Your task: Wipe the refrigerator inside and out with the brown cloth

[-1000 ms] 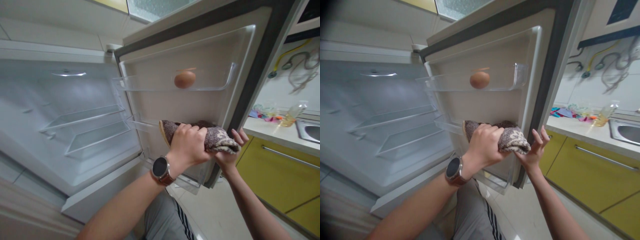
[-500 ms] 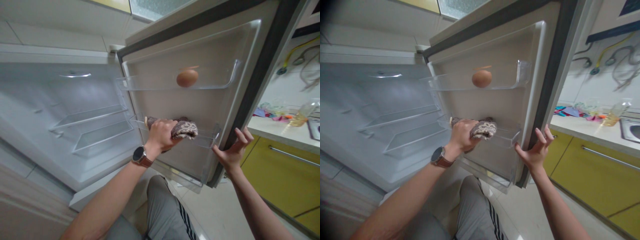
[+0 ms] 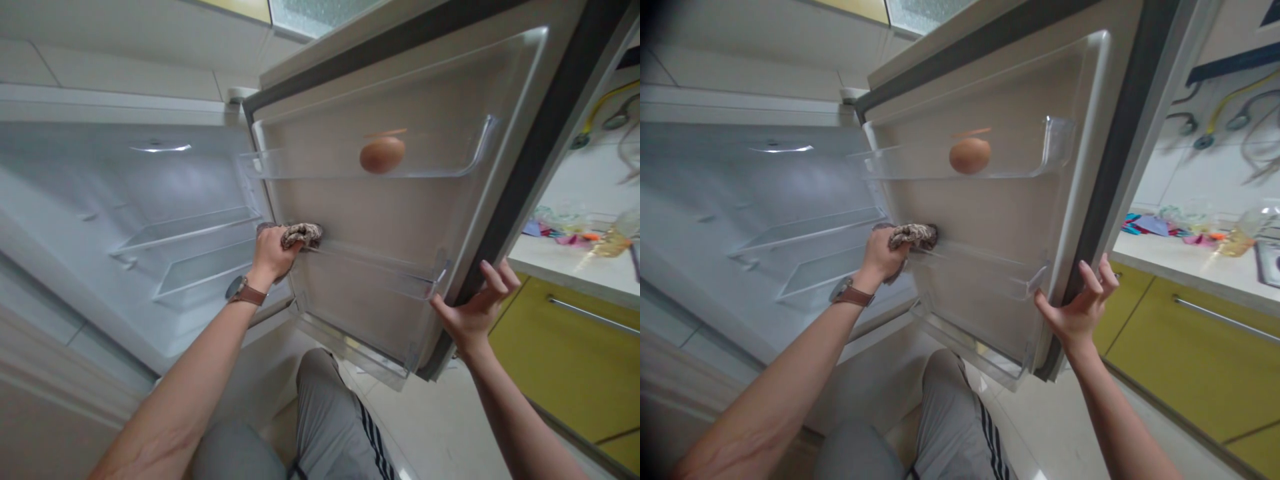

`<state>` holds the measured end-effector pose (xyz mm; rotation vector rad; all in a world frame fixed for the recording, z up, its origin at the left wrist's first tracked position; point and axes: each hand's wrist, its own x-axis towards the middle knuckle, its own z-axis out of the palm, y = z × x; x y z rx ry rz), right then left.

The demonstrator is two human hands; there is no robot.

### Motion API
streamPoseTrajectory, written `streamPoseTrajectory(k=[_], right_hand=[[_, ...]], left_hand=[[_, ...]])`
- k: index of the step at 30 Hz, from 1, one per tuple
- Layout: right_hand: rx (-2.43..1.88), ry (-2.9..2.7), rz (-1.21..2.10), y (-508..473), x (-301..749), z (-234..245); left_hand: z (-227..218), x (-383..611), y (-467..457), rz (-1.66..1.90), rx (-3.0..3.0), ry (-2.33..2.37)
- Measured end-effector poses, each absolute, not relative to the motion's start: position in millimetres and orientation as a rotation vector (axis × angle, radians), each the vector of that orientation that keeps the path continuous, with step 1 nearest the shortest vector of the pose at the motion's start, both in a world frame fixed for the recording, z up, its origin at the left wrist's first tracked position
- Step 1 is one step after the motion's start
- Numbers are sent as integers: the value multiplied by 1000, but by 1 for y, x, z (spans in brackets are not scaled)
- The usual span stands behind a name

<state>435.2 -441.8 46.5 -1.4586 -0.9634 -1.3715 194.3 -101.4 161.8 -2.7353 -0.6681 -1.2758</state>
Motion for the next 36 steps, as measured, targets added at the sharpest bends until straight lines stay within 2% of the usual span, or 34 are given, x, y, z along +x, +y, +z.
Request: streamPoseTrajectory(k=[11, 23, 36], right_hand=[[-1469, -968, -1355, -441, 427, 46], [-1524, -912, -1265, -439, 422, 44], [-1510, -975, -1343, -439, 426, 47]], left_hand=[[167, 203, -161, -1183, -2792, -566], [182, 234, -294, -1054, -2940, 70], [178, 229, -254, -1056, -2925, -5]])
